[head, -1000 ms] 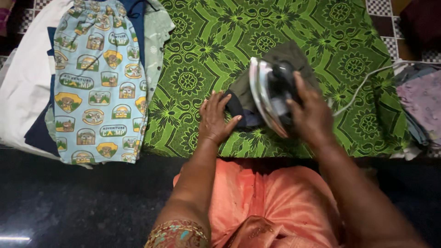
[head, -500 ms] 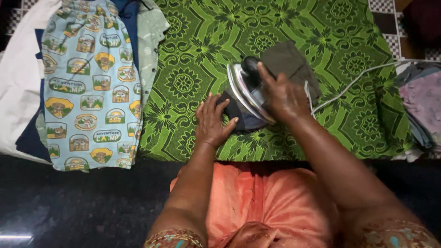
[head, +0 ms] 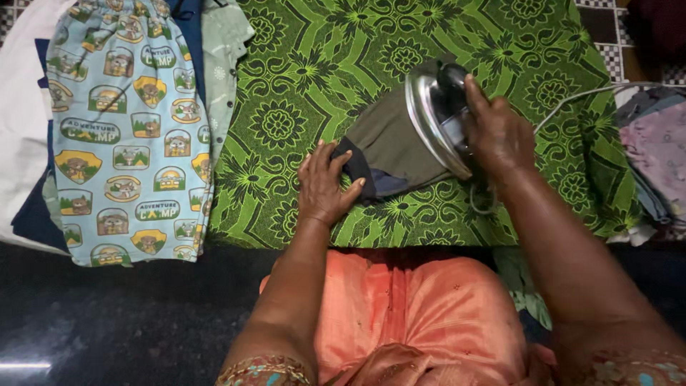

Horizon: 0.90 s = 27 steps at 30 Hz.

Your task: The person irons several pieces of clothing on a patterned green cloth. They use an iron to smooth out wrinkles on a light blue patterned shirt, a dark green short, and a maroon shirt, folding each item after ironing.

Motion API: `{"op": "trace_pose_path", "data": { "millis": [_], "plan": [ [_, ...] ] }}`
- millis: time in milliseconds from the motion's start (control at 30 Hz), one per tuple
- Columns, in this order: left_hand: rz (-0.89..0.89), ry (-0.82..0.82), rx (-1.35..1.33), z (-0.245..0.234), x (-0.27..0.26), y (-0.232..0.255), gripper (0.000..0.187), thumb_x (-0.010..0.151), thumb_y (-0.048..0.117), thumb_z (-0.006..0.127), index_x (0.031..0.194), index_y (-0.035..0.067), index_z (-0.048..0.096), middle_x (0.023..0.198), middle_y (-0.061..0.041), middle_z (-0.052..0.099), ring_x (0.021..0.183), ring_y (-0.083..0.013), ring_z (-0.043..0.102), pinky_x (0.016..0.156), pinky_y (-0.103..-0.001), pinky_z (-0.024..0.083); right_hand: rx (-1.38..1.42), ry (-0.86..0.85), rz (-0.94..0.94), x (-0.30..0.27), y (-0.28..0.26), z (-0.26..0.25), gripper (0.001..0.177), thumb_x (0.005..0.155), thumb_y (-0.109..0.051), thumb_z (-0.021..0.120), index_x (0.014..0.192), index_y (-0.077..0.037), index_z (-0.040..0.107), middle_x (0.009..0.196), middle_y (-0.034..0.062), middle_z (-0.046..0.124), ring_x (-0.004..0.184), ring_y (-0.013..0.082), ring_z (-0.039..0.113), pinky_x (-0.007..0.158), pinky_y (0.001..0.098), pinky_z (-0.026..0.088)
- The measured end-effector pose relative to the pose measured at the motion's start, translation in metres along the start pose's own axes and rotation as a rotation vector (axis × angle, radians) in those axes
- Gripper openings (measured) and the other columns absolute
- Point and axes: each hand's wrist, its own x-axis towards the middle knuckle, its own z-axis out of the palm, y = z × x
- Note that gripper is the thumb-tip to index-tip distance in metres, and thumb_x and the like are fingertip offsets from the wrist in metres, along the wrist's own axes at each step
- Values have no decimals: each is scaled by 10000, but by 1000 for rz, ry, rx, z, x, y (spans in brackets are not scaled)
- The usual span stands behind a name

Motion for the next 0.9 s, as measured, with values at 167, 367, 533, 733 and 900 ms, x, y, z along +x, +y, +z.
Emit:
{"op": "trace_pose_path", "data": {
  "millis": [167,367,533,733,900],
  "plan": [
    [6,18,0,-2,-2,1,637,821,478,754,1370,199,591,1542,-131,436,1533,-329,286,1244,-522,170,-370,112,-187,16,9,-10,639,1050,-321,618,1621,-457,367,1065,188,645,869,346,675,776,495,552],
    [0,19,-27,0,-3,0,640,813,476,759,1366,202,587,1541,-133,438,1533,-330,287,1243,-524,174,-404,148,-64,39,58,-18,646,1056,-333,631,1638,-424,365,1086,218,647,920,387,679,829,521,533],
    [25,50,-30,1,-1,-1,626,820,469,757,1362,207,585,1544,-132,443,1536,-339,285,1243,-534,170,-300,309,-125,35,123,-37,716,1023,-273,704,1668,-289,394,1173,247,678,1044,421,662,913,519,513],
    [7,23,-4,0,0,0,617,818,460,757,1348,195,585,1528,-139,442,1527,-342,282,1237,-536,171,-314,320,16,7,115,-41,696,1006,-302,695,1637,-362,405,1184,213,680,1003,378,677,883,504,519],
    [-9,27,-20,-4,0,7,616,803,432,768,1336,180,592,1522,-135,451,1530,-338,292,1246,-526,174,-397,259,-199,-11,59,-28,620,1072,-286,658,1594,-493,395,1026,149,661,776,283,668,684,446,566]
  ]
}}
